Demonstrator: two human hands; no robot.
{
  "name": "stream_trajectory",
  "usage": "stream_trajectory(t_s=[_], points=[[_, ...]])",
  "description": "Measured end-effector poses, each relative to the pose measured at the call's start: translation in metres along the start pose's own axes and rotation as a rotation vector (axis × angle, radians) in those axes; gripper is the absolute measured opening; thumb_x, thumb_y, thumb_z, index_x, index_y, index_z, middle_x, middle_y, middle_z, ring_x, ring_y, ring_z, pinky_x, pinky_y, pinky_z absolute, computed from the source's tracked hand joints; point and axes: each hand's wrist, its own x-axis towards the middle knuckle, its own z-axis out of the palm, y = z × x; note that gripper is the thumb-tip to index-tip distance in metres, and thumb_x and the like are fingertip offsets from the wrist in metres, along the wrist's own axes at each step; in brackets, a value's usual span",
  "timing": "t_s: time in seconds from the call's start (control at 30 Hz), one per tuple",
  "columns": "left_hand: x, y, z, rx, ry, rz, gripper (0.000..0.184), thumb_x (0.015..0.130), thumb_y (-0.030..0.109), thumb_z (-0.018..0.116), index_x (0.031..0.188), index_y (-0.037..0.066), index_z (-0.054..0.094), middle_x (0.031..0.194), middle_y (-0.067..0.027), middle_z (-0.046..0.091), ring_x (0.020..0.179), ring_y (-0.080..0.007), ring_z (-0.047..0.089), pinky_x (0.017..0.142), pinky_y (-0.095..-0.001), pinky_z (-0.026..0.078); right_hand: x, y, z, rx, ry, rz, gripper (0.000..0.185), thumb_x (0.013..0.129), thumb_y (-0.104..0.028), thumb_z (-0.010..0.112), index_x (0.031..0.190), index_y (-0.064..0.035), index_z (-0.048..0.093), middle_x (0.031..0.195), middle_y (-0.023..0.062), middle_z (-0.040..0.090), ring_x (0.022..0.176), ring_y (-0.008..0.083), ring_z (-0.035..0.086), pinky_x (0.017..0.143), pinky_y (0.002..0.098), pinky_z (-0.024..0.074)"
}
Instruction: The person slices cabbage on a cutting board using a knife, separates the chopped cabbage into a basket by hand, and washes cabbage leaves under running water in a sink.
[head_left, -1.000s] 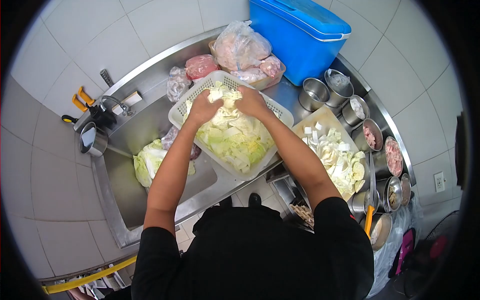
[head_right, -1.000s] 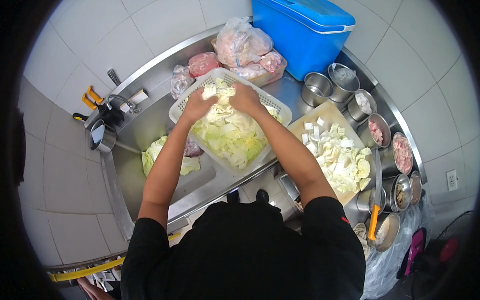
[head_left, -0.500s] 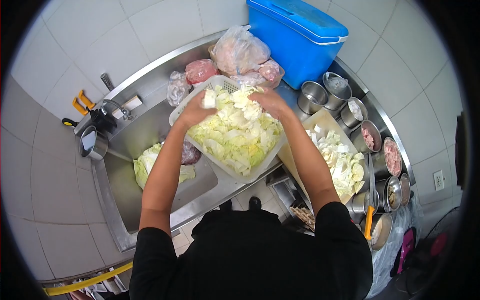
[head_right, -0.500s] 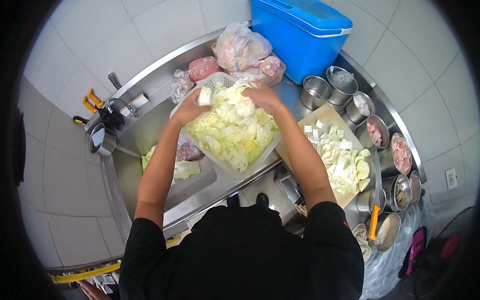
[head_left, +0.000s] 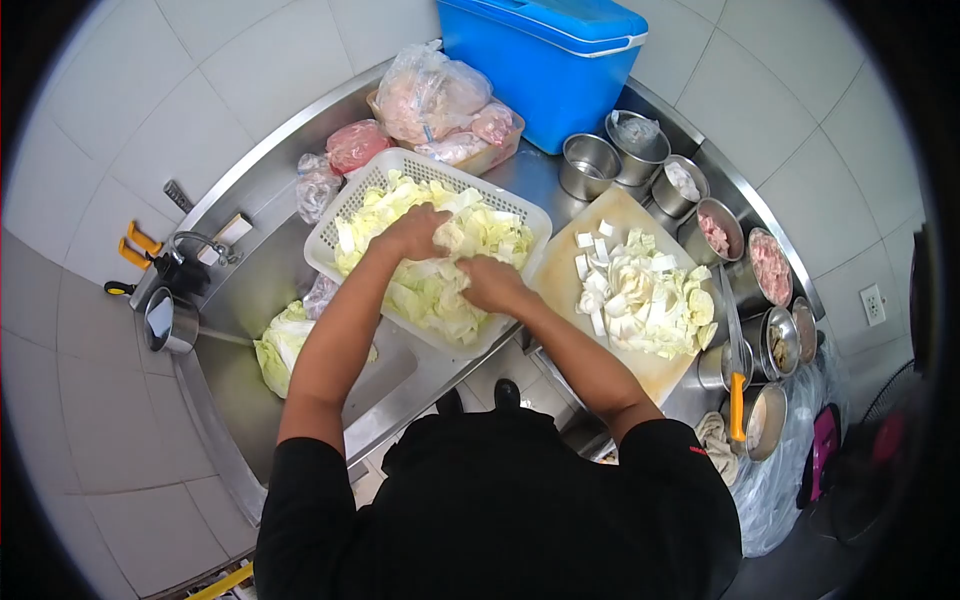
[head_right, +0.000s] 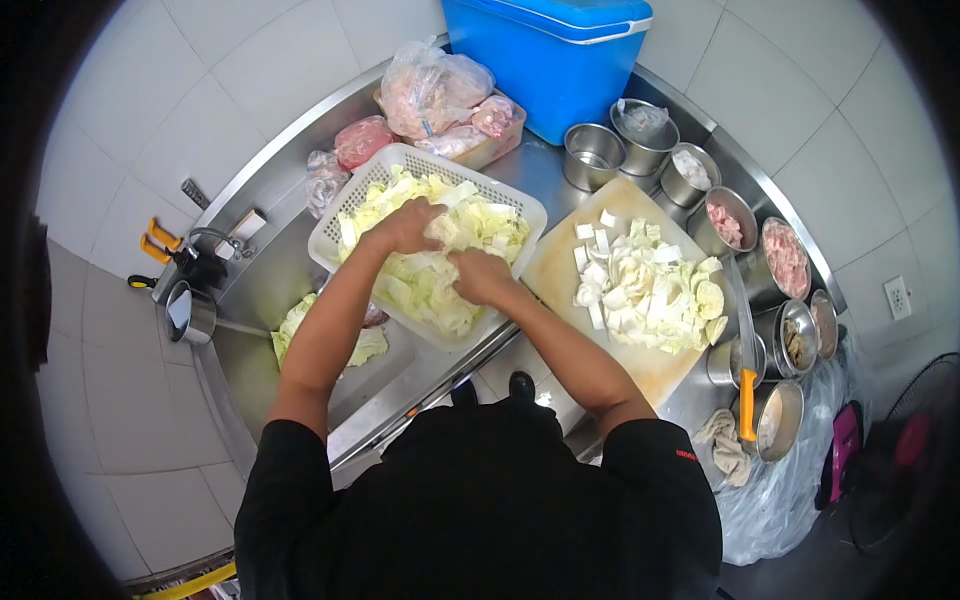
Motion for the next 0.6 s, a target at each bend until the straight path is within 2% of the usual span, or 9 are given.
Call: stream_trajectory(t_s=[0.1,0.13,0.17,0.27,0.3,0.33,0.4,0.53,0.6], points=[[-0.006,-0.007,-0.003,-0.114,0.002,-0.016,0.057,0.071,0.026,0.077,0.119,0.007,0.055,0.12,-0.0218,0.053,0.117,-0.0378,0.049,0.095,-0.0433,0.043,0.011,0.009,-0.028,0.176,0.067,-0.089,0.037,0.073,-0.024,0.073,0.106,-0.0084,0.064,0.1,0.019,0.067,0.096,0.0375,0.064,0.082,0.0433,0.0504],[-0.008,-0.018,0.005,-0.14,0.148,0.073,0.048,0.07,0.024,0.079,0.107,0.004,0.056,0.11,-0.0201,0.058,0.105,-0.0344,0.056,0.088,-0.0415,0.046,0.015,0.011,-0.042,0.24,0.109,-0.147,0.038,0.073,-0.022,0.074,0.106,-0.0065,0.064,0.1,0.0202,0.067,0.095,0.0377,0.064,0.081,0.0428,0.0506],[-0.014,-0.016,0.003,-0.14,0.139,0.068,0.048,0.07,0.024,0.079,0.107,0.004,0.056,0.11,-0.0201,0.058,0.105,-0.0344,0.056,0.088,-0.0415,0.046,0.019,0.012,-0.056,0.373,0.122,-0.162,0.04,0.072,-0.022,0.074,0.106,-0.0038,0.063,0.099,0.0203,0.067,0.093,0.0358,0.065,0.08,0.0415,0.0508],[-0.034,-0.014,-0.006,-0.472,0.37,-0.134,0.046,0.071,0.026,0.08,0.101,0.001,0.057,0.079,-0.011,0.06,0.072,-0.0217,0.057,0.069,-0.0334,0.048,0.027,-0.009,-0.089,0.678,0.082,-0.122,0.043,0.072,-0.021,0.073,0.107,0.0006,0.063,0.096,0.019,0.068,0.089,0.0304,0.066,0.08,0.0385,0.0507],[-0.038,-0.018,-0.007,-0.47,0.371,-0.146,0.046,0.071,0.026,0.08,0.101,0.001,0.057,0.079,-0.011,0.06,0.072,-0.0217,0.057,0.069,-0.0334,0.048,0.032,-0.014,-0.093,0.84,0.032,-0.062,0.044,0.072,-0.021,0.072,0.108,0.0024,0.063,0.095,0.0176,0.069,0.086,0.0268,0.067,0.08,0.0368,0.0506],[-0.041,-0.021,-0.009,-0.502,0.448,-0.196,0.046,0.072,0.028,0.08,0.1,0.0,0.057,0.078,-0.0097,0.059,0.07,-0.0198,0.056,0.067,-0.0324,0.047,0.045,-0.009,-0.084,0.843,0.019,-0.065,0.044,0.072,-0.021,0.072,0.108,0.0024,0.063,0.095,0.0176,0.069,0.086,0.0268,0.067,0.08,0.0368,0.0506],[-0.051,-0.028,-0.008,-0.531,0.614,-0.23,0.045,0.073,0.029,0.081,0.096,-0.001,0.056,0.072,-0.005,0.055,0.063,-0.0145,0.05,0.06,-0.0293,0.045,0.069,-0.007,-0.068,0.19,0.204,-0.165,0.041,0.072,-0.02,0.071,0.106,0.0011,0.064,0.091,0.013,0.069,0.082,0.0214,0.066,0.078,0.034,0.0501],[-0.066,-0.045,-0.002,-0.67,0.776,-0.317,0.04,0.076,0.026,0.082,0.093,0.0,0.056,0.072,0.0008,0.052,0.06,-0.0093,0.045,0.055,-0.0261,0.041,0.083,-0.021,-0.07,0.581,0.169,-0.09,0.035,0.071,-0.019,0.069,0.1,0.001,0.065,0.084,0.0129,0.069,0.077,0.0201,0.066,0.073,0.0322,0.0499],[-0.067,-0.06,0.003,-0.791,0.823,-0.338,0.04,0.076,0.025,0.081,0.093,0.0,0.056,0.073,0.0009,0.053,0.06,-0.0087,0.046,0.055,-0.0252,0.041,0.092,-0.027,-0.079,0.623,0.169,-0.121,0.034,0.072,-0.018,0.069,0.1,0.0007,0.065,0.082,0.0126,0.069,0.075,0.0188,0.065,0.07,0.0314,0.0498]])
